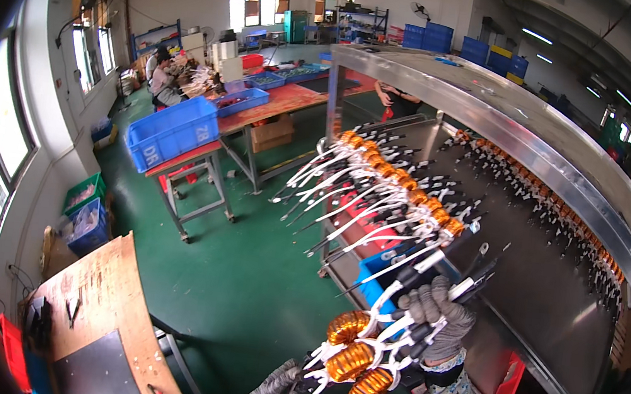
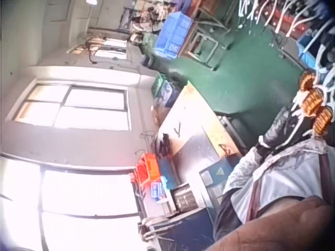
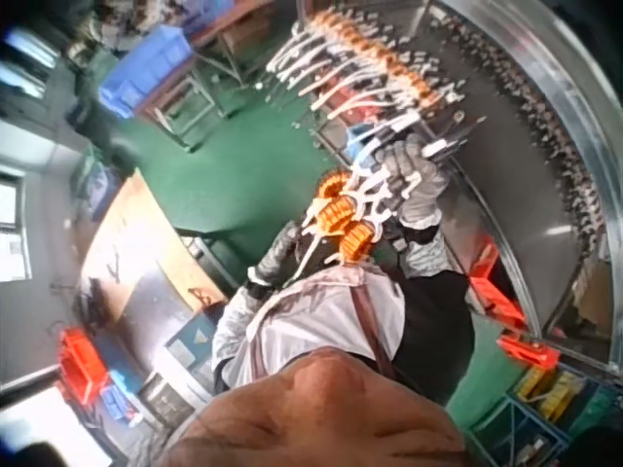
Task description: Transferring copper-wired industrial coils from a heating machine conveyor to a large circular sorting table.
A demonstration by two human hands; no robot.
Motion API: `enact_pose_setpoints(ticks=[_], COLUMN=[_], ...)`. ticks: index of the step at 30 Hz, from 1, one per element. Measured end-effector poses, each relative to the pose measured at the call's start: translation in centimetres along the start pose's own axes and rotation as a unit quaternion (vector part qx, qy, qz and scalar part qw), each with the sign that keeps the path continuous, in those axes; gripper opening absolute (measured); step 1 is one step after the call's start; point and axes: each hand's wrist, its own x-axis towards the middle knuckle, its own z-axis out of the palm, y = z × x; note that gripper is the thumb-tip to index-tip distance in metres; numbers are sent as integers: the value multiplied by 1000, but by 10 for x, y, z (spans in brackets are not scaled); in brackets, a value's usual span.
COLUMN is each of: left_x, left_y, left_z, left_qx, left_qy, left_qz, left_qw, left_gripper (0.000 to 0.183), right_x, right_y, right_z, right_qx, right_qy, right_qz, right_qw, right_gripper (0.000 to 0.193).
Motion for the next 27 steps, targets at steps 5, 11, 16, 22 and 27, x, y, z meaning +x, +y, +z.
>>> enact_pose_setpoints(ticks=[5, 11, 16, 22, 27], left_x=[82, 199, 282, 288, 295], left_y=[9, 50, 34, 13, 19], left_z=[68, 133, 161, 162, 167], left_qx=[126, 248, 241, 209, 214], left_qy=[-52, -45, -71, -61, -77], left_qz=[33, 60, 202, 32, -13], left_qw=[990, 966, 947, 976, 974], left_gripper=[68, 51, 36, 34, 32], right_x=[21, 70, 99, 30, 18], right_y=[-90, -185, -210, -213, -202], right_z=[-98, -207, -280, -338, -308], right_qx=[4, -36, -47, -74, -260], right_qy=[95, 140, 284, 310, 378], right_qz=[-82, -165, -94, 55, -13], right_qw=[992, 976, 953, 946, 888], right_gripper=[16, 16, 25, 18, 15])
